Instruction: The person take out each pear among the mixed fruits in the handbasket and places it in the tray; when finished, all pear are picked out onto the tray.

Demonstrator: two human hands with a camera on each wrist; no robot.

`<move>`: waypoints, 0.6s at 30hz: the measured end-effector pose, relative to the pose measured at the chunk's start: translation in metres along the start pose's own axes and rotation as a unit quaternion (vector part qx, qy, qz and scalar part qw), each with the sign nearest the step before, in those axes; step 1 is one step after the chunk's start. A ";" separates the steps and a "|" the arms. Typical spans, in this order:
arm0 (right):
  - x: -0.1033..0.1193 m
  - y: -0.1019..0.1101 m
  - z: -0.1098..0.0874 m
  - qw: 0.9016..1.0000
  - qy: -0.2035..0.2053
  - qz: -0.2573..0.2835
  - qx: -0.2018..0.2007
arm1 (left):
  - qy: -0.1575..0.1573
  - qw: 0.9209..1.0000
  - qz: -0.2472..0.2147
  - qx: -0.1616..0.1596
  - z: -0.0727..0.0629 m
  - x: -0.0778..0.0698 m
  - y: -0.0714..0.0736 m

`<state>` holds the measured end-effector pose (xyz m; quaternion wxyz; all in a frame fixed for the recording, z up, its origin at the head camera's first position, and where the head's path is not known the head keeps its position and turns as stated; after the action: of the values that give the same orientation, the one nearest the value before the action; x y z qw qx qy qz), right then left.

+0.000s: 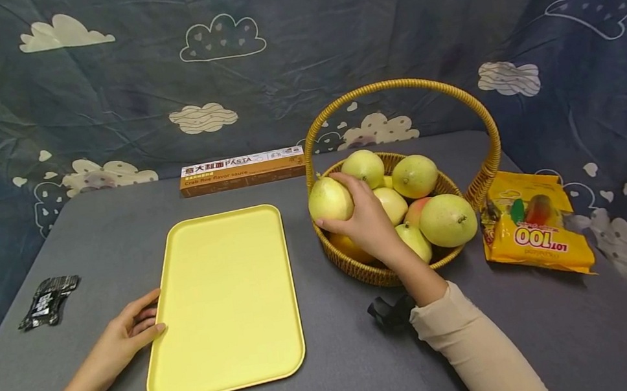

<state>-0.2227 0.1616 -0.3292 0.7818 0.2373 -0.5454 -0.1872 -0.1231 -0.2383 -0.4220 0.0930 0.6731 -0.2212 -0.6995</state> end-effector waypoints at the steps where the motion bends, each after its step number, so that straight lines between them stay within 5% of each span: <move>1: 0.000 0.000 -0.001 1.000 0.005 0.006 -0.007 | 0.000 1.000 0.000 0.000 0.000 0.000 0.000; 8: 0.010 -0.003 -0.014 0.996 0.032 0.076 -0.041 | 0.008 1.000 -0.005 0.005 0.001 0.001 -0.001; 18: 0.085 -0.026 -0.017 0.983 0.094 0.158 -0.007 | 0.002 1.000 -0.016 0.006 -0.001 -0.003 0.001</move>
<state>-0.1793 0.0964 -0.2840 0.8508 0.1593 -0.4990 -0.0418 -0.1224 -0.2379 -0.4194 0.0780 0.6783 -0.2145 -0.6984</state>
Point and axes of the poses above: each hand's wrist, its own z-axis towards the middle knuckle, its own y-axis out of the back of the hand, x = y × z, the point moved 3 cm from there along z, towards the middle knuckle, and after that the axes turned 2 degrees about z, right-handed, at the moved point
